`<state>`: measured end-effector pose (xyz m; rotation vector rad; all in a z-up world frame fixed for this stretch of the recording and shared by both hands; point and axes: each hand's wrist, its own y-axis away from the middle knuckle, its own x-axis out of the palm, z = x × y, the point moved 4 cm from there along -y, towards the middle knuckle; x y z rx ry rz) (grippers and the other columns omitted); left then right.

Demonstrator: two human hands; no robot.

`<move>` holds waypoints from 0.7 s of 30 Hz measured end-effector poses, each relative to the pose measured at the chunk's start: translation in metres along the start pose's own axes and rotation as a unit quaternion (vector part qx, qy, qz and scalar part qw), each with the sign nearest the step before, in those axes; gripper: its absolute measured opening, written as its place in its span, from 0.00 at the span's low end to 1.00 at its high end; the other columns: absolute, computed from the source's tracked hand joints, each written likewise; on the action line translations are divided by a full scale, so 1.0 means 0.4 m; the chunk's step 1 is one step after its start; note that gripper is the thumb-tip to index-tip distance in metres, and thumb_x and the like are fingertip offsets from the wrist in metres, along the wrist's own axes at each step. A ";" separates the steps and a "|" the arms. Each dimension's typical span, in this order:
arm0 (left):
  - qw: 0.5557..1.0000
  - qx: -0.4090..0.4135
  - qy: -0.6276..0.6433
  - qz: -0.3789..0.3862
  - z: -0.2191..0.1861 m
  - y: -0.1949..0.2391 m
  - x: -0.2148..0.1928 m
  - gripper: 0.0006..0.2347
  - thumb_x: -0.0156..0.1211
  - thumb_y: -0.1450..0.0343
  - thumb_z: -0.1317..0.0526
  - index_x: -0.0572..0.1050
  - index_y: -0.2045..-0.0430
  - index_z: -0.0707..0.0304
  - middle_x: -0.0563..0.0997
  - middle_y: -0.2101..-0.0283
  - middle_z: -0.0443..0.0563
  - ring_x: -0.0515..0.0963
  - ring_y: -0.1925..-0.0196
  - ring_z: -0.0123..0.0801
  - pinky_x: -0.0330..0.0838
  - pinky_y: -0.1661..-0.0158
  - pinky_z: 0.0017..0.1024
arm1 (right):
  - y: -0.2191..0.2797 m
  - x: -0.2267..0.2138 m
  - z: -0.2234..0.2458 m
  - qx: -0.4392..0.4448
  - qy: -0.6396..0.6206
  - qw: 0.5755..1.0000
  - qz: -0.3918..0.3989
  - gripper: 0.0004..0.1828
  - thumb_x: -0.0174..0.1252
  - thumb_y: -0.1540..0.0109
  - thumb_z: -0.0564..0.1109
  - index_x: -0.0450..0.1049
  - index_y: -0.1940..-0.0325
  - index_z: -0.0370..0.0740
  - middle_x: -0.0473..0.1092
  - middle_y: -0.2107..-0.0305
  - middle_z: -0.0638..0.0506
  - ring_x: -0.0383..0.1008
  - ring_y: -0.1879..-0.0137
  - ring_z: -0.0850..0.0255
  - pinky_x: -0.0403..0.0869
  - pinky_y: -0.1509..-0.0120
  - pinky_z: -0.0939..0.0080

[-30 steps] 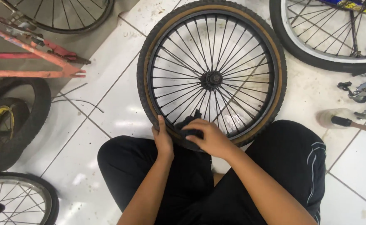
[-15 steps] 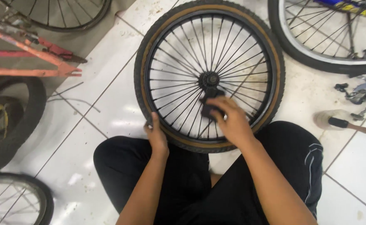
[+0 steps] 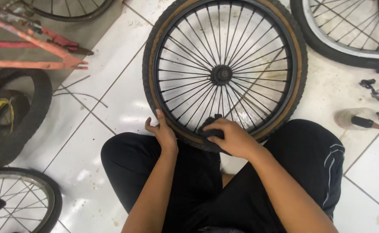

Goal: The person cleans the hub and spokes of a bicycle wheel using a cloth.

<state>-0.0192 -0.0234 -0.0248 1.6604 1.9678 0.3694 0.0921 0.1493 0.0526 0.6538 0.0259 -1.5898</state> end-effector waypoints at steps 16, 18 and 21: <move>0.998 0.021 -0.007 0.050 0.007 -0.064 0.004 0.39 0.54 0.28 0.34 0.54 0.32 0.65 0.71 0.40 0.65 0.73 0.38 0.48 0.70 0.42 0.44 | 0.010 0.012 -0.076 0.118 0.117 0.984 0.063 0.20 0.65 0.45 0.51 0.82 0.52 0.40 0.77 0.55 0.38 0.77 0.43 0.40 0.77 0.41 0.46; 0.995 -0.019 0.013 0.100 -0.056 0.036 0.016 0.45 0.53 0.30 0.33 0.44 0.30 0.71 0.54 0.29 0.75 0.54 0.26 0.60 0.52 0.31 0.52 | 0.017 -0.038 -0.001 0.007 -0.002 0.997 -0.073 0.17 0.65 0.49 0.40 0.82 0.55 0.40 0.78 0.58 0.34 0.76 0.45 0.33 0.74 0.41 0.39; 0.983 -0.087 -0.001 0.161 -0.100 0.108 0.015 0.45 0.54 0.29 0.36 0.43 0.28 0.73 0.52 0.27 0.73 0.50 0.24 0.60 0.48 0.30 0.53 | -0.033 -0.030 -0.057 -0.118 0.039 0.954 -0.272 0.20 0.65 0.44 0.37 0.80 0.49 0.51 0.74 0.58 0.50 0.76 0.46 0.46 0.75 0.42 0.49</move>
